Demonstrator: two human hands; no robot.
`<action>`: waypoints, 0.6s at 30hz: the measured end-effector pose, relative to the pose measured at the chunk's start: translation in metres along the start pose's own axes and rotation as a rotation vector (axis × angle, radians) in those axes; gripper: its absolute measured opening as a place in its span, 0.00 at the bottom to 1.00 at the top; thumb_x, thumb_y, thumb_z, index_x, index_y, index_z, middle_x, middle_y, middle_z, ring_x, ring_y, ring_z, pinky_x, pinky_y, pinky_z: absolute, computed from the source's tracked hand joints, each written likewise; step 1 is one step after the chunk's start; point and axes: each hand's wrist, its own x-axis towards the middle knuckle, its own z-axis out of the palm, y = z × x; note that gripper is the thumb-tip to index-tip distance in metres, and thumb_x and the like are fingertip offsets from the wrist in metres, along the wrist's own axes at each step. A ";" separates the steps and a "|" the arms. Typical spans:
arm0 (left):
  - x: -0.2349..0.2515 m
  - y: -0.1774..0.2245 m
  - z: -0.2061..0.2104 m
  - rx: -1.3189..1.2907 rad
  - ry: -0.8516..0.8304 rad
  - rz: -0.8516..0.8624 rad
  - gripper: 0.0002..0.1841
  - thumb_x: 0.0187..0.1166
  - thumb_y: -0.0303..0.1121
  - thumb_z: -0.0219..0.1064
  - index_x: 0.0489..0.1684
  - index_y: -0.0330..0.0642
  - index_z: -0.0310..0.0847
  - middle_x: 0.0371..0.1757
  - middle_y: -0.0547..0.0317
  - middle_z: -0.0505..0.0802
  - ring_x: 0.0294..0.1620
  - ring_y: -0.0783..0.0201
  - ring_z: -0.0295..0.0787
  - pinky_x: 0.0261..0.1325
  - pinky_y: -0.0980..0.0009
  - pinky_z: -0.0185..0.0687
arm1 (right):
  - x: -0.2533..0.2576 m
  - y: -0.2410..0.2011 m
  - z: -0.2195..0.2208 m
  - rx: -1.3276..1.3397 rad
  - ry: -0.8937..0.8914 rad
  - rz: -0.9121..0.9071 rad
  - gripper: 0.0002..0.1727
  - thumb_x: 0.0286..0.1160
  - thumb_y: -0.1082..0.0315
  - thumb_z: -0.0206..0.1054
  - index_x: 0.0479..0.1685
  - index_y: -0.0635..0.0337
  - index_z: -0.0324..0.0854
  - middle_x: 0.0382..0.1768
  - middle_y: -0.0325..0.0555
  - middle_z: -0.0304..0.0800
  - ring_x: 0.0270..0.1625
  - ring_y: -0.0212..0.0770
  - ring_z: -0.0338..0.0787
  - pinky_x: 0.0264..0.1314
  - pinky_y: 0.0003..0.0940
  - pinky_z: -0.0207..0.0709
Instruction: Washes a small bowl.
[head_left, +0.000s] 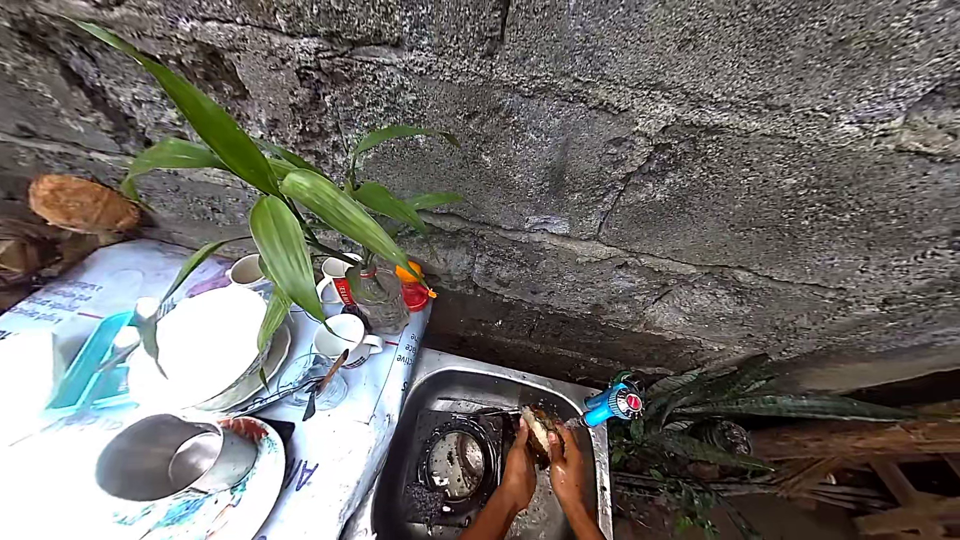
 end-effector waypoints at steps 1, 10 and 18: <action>0.000 0.004 0.001 -0.029 -0.002 -0.027 0.34 0.95 0.54 0.33 0.85 0.37 0.62 0.78 0.43 0.80 0.78 0.55 0.76 0.80 0.56 0.70 | -0.003 0.005 0.000 0.014 0.007 -0.045 0.18 0.83 0.74 0.54 0.60 0.80 0.81 0.63 0.72 0.84 0.69 0.58 0.84 0.78 0.48 0.72; -0.008 0.014 0.005 -0.253 0.042 -0.125 0.26 0.95 0.51 0.41 0.73 0.41 0.71 0.59 0.48 0.89 0.58 0.57 0.88 0.63 0.58 0.83 | -0.018 0.025 -0.001 -0.066 0.046 -0.394 0.15 0.71 0.64 0.65 0.36 0.73 0.84 0.65 0.67 0.82 0.74 0.56 0.80 0.78 0.43 0.74; -0.009 0.024 -0.006 -0.387 -0.104 -0.220 0.37 0.87 0.67 0.33 0.67 0.47 0.76 0.53 0.48 0.93 0.52 0.54 0.93 0.52 0.56 0.89 | -0.026 0.029 -0.010 -0.346 0.152 -0.789 0.19 0.83 0.43 0.61 0.38 0.45 0.89 0.64 0.55 0.85 0.80 0.51 0.75 0.85 0.47 0.65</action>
